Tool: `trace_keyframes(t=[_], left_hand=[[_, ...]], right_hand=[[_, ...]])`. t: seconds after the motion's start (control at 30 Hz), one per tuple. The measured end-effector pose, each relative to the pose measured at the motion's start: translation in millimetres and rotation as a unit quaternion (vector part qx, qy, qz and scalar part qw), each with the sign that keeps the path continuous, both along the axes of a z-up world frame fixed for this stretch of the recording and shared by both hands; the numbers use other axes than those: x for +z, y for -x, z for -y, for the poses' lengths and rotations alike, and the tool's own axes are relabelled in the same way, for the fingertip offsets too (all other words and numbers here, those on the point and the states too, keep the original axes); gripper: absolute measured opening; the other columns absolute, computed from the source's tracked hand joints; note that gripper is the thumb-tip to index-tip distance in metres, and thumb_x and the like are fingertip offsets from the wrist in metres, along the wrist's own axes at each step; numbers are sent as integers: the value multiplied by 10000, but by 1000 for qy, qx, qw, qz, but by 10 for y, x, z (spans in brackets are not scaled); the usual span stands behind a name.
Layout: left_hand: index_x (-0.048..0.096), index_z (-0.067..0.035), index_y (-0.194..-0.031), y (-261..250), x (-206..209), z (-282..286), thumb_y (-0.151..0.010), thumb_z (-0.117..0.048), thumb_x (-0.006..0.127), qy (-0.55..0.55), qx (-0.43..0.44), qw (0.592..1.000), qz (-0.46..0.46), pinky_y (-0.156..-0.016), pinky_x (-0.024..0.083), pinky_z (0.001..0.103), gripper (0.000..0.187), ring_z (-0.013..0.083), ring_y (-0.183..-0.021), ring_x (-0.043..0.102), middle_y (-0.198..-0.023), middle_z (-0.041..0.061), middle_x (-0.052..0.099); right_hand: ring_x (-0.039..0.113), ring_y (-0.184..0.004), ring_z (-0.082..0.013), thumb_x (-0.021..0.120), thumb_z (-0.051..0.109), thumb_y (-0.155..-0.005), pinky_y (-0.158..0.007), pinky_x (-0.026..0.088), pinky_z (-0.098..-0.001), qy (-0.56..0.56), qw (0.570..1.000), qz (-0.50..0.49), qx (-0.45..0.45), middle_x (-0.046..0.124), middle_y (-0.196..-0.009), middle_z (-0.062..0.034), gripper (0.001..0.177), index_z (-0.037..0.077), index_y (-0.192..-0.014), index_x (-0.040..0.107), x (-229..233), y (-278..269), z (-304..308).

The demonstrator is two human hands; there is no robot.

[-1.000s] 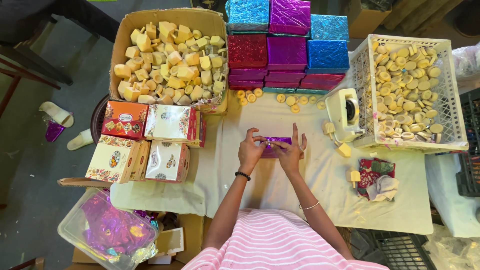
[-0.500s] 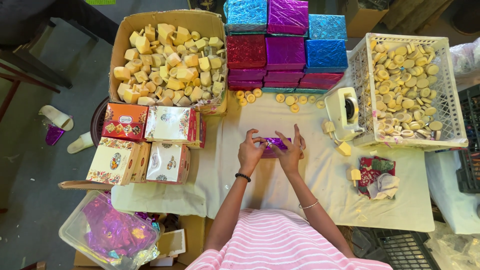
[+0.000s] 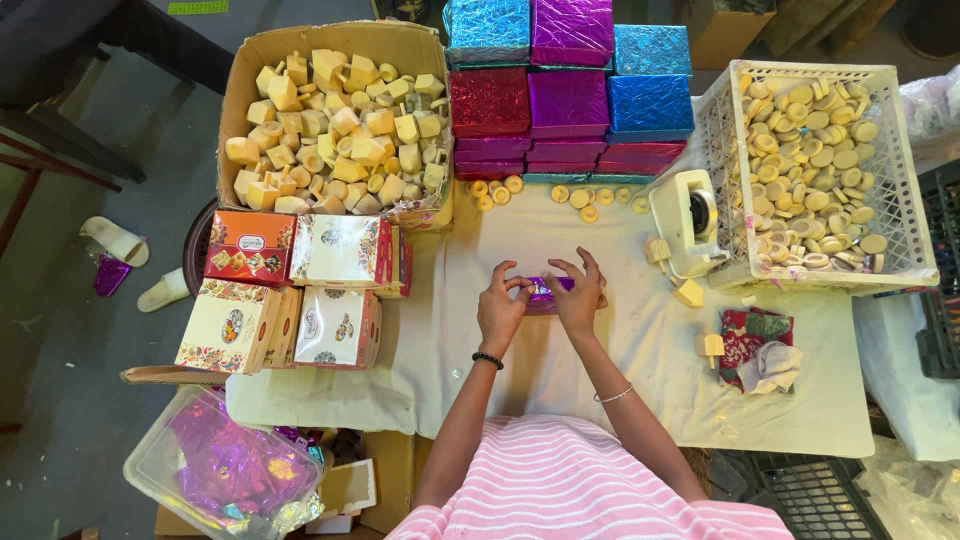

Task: The person wraps a small rectangular box with shiny purple foil paper. They fold the edges and corners, then use a tape dispenser to secure the wrapping. Finally, they place the wrapped box on a stack of other wrapped boxes.

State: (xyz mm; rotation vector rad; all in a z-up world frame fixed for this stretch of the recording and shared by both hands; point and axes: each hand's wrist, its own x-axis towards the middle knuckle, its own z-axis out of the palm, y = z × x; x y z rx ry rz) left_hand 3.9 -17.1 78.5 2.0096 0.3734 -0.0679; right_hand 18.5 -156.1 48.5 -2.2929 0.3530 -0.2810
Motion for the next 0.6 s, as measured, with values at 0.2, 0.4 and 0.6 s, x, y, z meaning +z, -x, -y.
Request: trace_keyframes(t=[0.2,0.4,0.6], left_hand=[[590,-222,-1334,19,-85,-26,-830,-252,798,12,7,1000,22,-695,539,354,546,189,-806,738,-976,-85,805],[622,-145,-1315,21,-390,-153,-823,-200,816,71,16,992,98,-791,546,302,531,154,-839,760,-956,-22,819],[631,-115,-1300,110,-444,-420,-890,-174,749,222,16,975,17,-575,465,247,430,64,-751,629,-1035,11,795]], right_hand=[[619,-1268,-200,603,186,-1058,-1086,467,-328,-195,974,95,68,666,-1353,-66,202,173,-1183,761,-304,-56,338],[632,-1254,-216,488,-127,-739,-933,542,-333,-203,976,9,75,622,-1451,-48,728,158,-1397,610,-783,216,762],[514,-1332,-361,872,-1,-608,-1106,429,-390,-55,961,91,256,516,-1452,-114,863,117,-1395,538,-982,130,623]])
